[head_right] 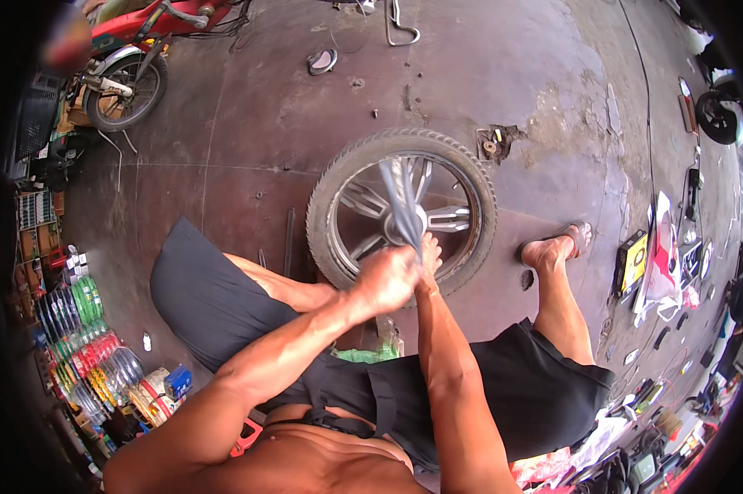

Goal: The person unfastens the rear wheel assembly of an electric bicycle using wrenches, pries the tire and inner tube off the wheel rim using tire levers, and carries the rim across the workshop.

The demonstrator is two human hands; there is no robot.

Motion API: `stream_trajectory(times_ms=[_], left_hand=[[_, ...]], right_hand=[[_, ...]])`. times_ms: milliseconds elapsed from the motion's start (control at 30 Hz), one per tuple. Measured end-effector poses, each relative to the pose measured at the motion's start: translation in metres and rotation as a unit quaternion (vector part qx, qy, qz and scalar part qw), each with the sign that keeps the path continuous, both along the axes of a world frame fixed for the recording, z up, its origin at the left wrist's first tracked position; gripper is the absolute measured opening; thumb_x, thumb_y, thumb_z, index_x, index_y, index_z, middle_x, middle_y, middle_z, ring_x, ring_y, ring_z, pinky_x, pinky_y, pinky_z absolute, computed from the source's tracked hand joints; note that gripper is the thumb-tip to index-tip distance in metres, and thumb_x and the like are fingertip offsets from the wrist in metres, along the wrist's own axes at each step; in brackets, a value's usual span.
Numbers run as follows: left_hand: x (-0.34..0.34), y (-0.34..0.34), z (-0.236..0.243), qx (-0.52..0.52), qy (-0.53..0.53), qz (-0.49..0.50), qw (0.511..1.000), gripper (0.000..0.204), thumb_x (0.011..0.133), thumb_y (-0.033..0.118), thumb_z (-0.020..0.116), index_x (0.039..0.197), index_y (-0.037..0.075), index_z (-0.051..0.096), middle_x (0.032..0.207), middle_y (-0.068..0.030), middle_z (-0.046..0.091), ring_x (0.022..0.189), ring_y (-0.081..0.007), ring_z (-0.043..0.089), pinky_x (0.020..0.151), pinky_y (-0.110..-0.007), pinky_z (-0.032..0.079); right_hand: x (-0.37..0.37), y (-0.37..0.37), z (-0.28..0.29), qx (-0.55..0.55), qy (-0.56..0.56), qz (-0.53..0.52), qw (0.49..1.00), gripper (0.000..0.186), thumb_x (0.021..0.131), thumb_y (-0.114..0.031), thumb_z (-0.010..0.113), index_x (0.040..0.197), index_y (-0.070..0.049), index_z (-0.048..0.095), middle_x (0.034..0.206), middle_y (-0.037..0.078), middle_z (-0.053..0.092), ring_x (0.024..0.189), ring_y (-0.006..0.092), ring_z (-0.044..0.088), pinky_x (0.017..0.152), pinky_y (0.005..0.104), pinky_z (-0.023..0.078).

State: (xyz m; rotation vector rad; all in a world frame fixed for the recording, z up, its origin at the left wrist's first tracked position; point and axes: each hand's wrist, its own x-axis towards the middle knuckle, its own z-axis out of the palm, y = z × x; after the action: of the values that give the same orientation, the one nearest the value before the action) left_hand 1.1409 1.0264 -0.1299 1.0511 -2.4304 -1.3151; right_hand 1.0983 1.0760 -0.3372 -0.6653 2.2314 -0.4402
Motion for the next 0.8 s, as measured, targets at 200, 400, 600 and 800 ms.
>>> stream_trajectory(times_ms=[200, 400, 600, 800], left_hand=[[-0.035, -0.001, 0.081, 0.122, 0.061, -0.107, 0.985, 0.015, 0.084, 0.014, 0.058, 0.089, 0.001, 0.054, 0.066, -0.0165, 0.059, 0.06, -0.0273, 0.061, 0.057, -0.039, 0.048], [0.016, -0.063, 0.03, 0.283, 0.261, 0.292, 0.875, 0.034, 0.081, 0.015, 0.065, 0.11, 0.002, 0.053, 0.092, -0.004, 0.058, 0.081, -0.0141, 0.057, 0.076, -0.028, 0.046], [0.083, -0.089, -0.066, 0.029, -0.021, 0.618, 0.786, 0.063, 0.078, 0.031, 0.067, 0.122, -0.007, 0.043, 0.114, -0.0252, 0.052, 0.107, -0.0345, 0.051, 0.092, -0.04, 0.04], [0.097, -0.081, -0.069, 0.153, -0.084, 0.518, 0.837, 0.061, 0.077, 0.026, 0.06, 0.121, -0.013, 0.043, 0.115, -0.0304, 0.053, 0.108, -0.0374, 0.053, 0.093, -0.041, 0.041]], right_hand=[[-0.049, -0.026, 0.058, 0.027, -0.103, 0.015, 0.994, 0.1, 0.059, -0.046, 0.082, 0.131, 0.003, 0.033, 0.131, 0.019, 0.04, 0.125, 0.0352, 0.034, 0.101, 0.0481, 0.028], [-0.059, 0.001, 0.026, -0.142, -0.189, -0.065, 0.969, 0.036, 0.081, -0.019, 0.067, 0.107, 0.003, 0.057, 0.097, 0.018, 0.064, 0.088, 0.0304, 0.061, 0.083, 0.0368, 0.046], [-0.037, 0.073, 0.048, 0.0, -0.068, -0.542, 0.838, 0.068, 0.083, -0.053, 0.053, 0.126, -0.001, 0.045, 0.122, 0.02, 0.05, 0.111, 0.0361, 0.049, 0.09, 0.0508, 0.039], [0.0, 0.082, 0.082, -0.217, -0.462, -0.64, 0.574, 0.085, 0.084, -0.073, 0.024, 0.142, -0.011, 0.026, 0.145, 0.013, 0.029, 0.13, 0.0348, 0.03, 0.106, 0.0556, 0.023]])
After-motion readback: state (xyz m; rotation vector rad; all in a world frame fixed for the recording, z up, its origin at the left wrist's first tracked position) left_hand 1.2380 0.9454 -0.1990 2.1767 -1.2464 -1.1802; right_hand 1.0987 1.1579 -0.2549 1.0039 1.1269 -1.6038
